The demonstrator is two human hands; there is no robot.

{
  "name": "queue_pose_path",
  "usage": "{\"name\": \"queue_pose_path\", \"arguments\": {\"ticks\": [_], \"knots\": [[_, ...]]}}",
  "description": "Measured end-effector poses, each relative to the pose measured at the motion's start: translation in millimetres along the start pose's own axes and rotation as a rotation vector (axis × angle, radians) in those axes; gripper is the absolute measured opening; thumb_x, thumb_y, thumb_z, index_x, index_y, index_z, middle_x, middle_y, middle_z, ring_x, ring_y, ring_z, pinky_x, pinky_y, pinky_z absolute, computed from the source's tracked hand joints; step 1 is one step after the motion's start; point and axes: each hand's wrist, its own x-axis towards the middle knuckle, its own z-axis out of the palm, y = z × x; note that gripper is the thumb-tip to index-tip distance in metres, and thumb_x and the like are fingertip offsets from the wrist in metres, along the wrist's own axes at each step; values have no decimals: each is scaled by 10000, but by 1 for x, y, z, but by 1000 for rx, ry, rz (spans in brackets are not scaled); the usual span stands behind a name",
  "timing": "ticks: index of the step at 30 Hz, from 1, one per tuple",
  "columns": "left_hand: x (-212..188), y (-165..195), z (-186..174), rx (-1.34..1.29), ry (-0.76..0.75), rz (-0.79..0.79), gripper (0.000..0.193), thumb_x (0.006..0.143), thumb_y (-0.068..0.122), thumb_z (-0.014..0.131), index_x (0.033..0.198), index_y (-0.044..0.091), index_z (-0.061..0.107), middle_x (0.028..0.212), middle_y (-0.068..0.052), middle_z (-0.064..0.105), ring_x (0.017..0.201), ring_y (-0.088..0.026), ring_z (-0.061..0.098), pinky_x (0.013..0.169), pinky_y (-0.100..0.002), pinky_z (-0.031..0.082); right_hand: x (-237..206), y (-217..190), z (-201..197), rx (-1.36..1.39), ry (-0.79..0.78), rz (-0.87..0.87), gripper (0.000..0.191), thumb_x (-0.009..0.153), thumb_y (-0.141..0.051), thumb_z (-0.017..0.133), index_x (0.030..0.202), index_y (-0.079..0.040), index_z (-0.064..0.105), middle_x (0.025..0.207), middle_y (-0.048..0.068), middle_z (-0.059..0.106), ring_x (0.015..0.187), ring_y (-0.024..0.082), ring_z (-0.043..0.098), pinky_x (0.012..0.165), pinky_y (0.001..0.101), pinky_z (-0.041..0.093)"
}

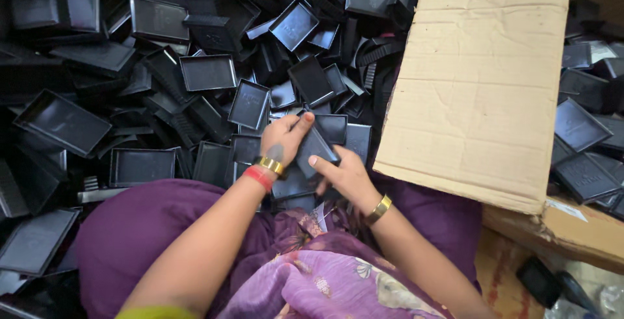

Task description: The person sits on the floor and repeatedly picks up small black plastic components from a large pile. They inspect each piece by turning it over in their hands and then place it into a cardboard box. The process continues with one item at a time.

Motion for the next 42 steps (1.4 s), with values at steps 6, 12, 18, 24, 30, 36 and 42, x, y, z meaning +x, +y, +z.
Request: {"name": "queue_pose_path", "arguments": {"ticks": [6,12,18,24,30,36,42], "knots": [[25,0,-12,-307,-55,-180,735,1008,696,502,861,2,693,769,-154,681,696,-339,629,649,-421,489,-27,-34,-9,212,34,98,359,971,-310,679,1047,30,594,682,200,691,429,231,568,420,336,428],[27,-22,-44,741,277,-6,329,866,421,697,963,108,723,945,-124,742,919,-360,681,764,-486,547,-56,-68,-52,663,147,-746,842,871,-674,585,1509,-158,396,1431,178,578,1231,299,636,1105,484,477],[30,-12,-38,724,166,-88,253,850,292,713,994,84,736,968,-142,745,964,-363,695,803,-499,550,-30,-19,2,416,-89,-415,614,1079,-358,603,1485,54,397,1325,278,594,1240,367,584,1131,480,440],[-4,38,-25,-563,-716,-48,326,897,301,748,1035,7,741,899,-89,734,787,-128,690,721,-302,578,-14,8,5,671,122,-167,543,937,-135,677,1415,-204,429,1353,15,607,1240,162,622,1072,406,470],[-20,24,-26,709,-314,61,331,967,415,724,973,88,776,945,-152,754,893,-338,719,788,-460,561,5,21,-3,797,291,-9,307,926,-211,695,1183,-75,595,1075,87,706,969,231,693,820,436,566],[-36,13,22,1025,-570,-217,447,737,382,842,1113,157,753,1134,-99,733,1078,-290,706,902,-446,570,21,31,6,699,427,19,303,930,-256,711,1164,-164,544,1046,2,635,951,161,657,779,385,539],[-13,21,-25,815,-417,-250,395,961,430,659,1179,110,736,1095,-182,748,1046,-381,718,897,-505,562,24,35,9,471,507,-184,691,948,-321,685,1541,-164,368,1188,31,624,1034,136,612,830,332,508]]}}
